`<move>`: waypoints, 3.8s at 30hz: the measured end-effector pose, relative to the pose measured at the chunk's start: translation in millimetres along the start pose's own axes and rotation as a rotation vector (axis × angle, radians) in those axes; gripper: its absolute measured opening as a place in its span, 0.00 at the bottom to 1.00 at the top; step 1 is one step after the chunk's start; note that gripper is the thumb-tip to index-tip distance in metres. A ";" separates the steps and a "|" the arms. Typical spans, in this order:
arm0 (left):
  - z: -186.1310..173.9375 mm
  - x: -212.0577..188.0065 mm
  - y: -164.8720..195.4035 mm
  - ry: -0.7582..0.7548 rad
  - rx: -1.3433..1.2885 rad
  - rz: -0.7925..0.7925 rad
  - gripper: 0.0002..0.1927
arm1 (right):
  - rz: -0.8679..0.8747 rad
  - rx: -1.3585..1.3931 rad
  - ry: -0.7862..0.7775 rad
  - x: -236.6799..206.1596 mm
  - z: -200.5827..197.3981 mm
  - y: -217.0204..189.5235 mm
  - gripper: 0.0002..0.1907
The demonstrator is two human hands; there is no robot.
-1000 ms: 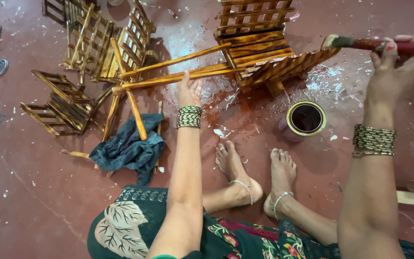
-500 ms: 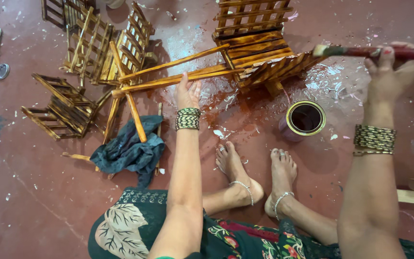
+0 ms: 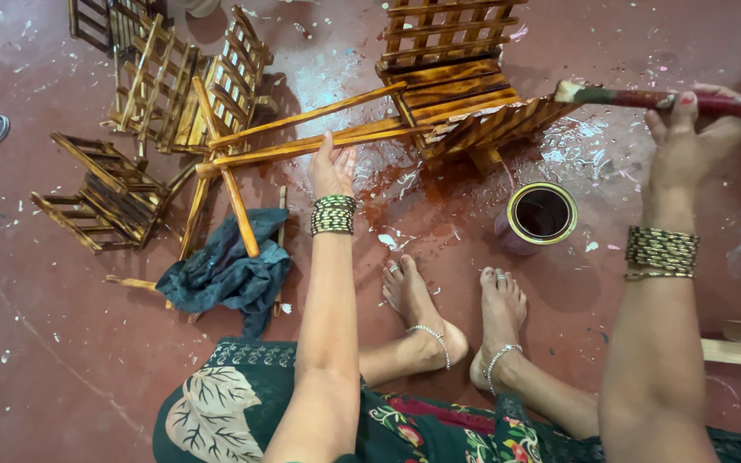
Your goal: The person sits on the floor and applies a dark stain to a small wooden chair using a brush. They repeatedly dip the brush into a can of stain and coat the chair's slats and legs, repositioning the chair to reach different areas.
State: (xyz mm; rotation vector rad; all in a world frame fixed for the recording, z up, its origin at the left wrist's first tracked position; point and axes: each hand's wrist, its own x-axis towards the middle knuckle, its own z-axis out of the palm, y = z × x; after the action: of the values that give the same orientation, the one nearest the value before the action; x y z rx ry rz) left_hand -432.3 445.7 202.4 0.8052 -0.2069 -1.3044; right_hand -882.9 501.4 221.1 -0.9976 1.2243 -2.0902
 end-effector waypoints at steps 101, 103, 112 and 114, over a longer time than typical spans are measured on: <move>-15.2 5.3 -12.0 -0.002 0.017 0.024 0.22 | 0.210 -0.430 -0.464 -31.2 59.4 -10.7 0.05; -13.8 5.3 -12.3 -0.003 0.018 0.029 0.22 | 0.199 -0.387 -0.500 -26.7 60.5 -24.4 0.05; -14.3 1.7 -11.3 -0.002 0.021 0.017 0.24 | -0.098 -0.495 -0.585 -48.3 76.4 -9.5 0.07; -14.6 1.1 -11.0 -0.004 0.024 0.025 0.24 | -0.060 -0.383 -0.605 -57.5 81.2 4.2 0.07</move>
State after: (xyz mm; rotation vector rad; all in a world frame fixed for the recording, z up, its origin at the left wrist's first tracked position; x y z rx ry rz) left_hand -432.2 450.3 184.6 0.8182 -0.2350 -1.2822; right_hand -783.4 500.3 224.3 -1.6970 1.2843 -1.4341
